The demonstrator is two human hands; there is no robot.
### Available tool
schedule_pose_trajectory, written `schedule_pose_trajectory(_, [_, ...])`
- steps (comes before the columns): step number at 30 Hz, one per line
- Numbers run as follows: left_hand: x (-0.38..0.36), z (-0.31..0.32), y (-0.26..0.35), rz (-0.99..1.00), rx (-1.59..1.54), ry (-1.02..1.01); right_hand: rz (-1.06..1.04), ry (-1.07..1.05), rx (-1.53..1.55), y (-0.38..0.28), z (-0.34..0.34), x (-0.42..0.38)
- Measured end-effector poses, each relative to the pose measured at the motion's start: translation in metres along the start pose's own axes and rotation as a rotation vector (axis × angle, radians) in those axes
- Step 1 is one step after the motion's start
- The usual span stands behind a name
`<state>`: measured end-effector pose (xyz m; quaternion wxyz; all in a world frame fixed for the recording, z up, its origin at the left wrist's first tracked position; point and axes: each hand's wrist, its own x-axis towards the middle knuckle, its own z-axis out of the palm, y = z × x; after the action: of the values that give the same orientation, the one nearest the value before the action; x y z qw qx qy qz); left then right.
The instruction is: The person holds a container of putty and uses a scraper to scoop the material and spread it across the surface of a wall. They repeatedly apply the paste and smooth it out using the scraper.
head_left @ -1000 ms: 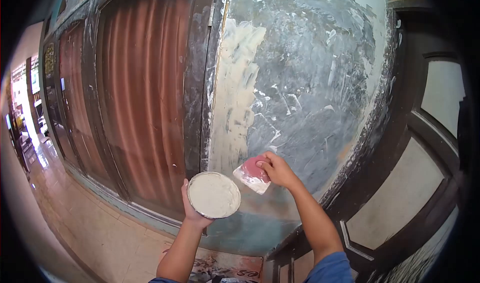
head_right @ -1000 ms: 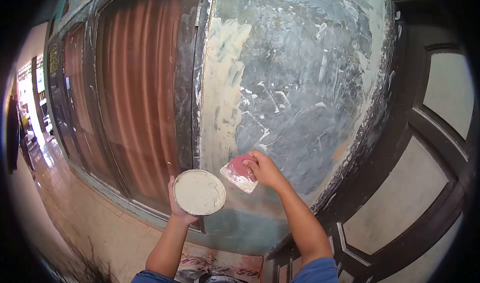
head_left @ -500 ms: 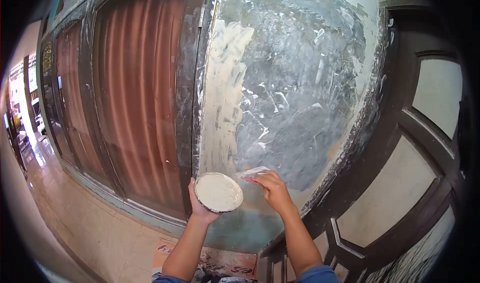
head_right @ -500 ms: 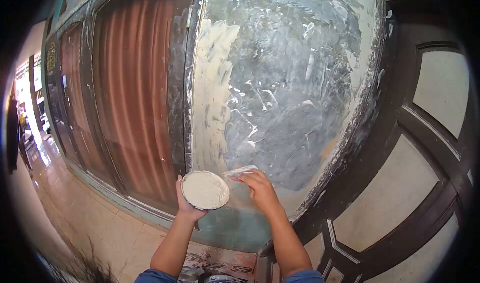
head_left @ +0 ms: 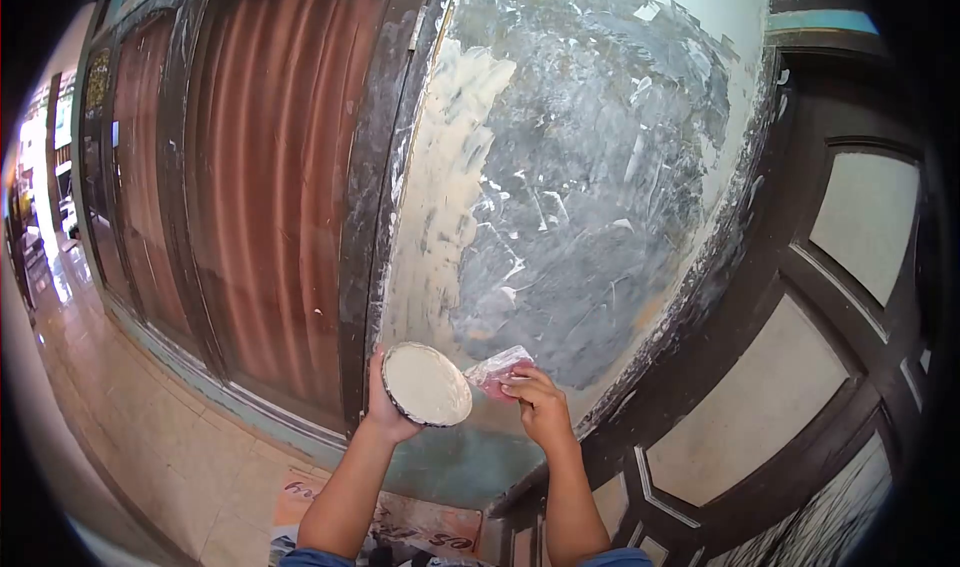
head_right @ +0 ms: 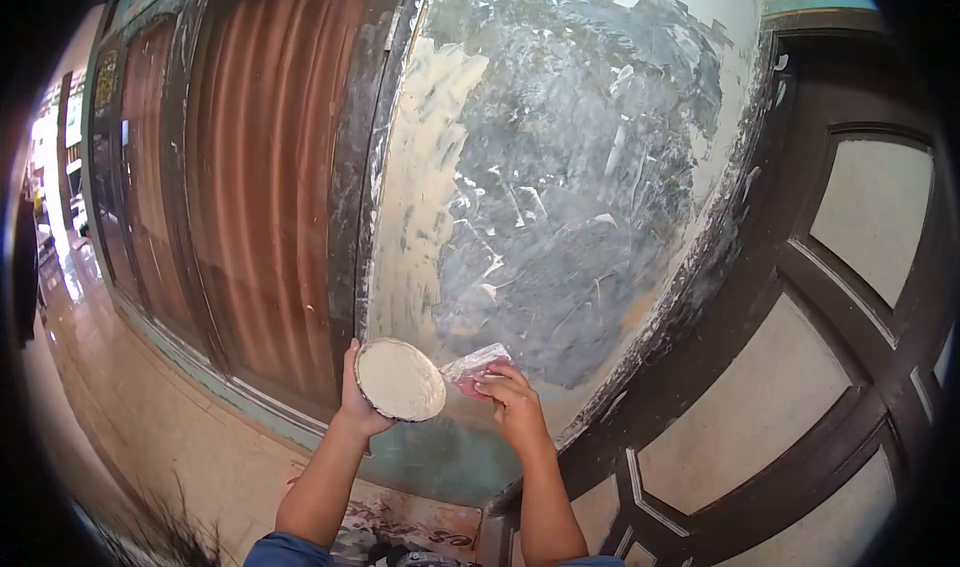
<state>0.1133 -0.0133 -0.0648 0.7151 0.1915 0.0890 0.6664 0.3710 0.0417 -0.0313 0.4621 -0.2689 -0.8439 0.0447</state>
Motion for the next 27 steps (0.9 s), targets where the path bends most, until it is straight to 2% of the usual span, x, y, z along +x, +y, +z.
schedule_pose_trajectory(15, [-0.004,-0.013,-0.025,-0.025,0.007,0.025,-0.026,-0.059,-0.019,-0.013,-0.019,-0.025])
schedule_pose_trajectory(27, [0.019,-0.024,-0.015,-0.072,0.054,-0.049,-0.045,-0.049,-0.036,-0.002,-0.004,-0.004])
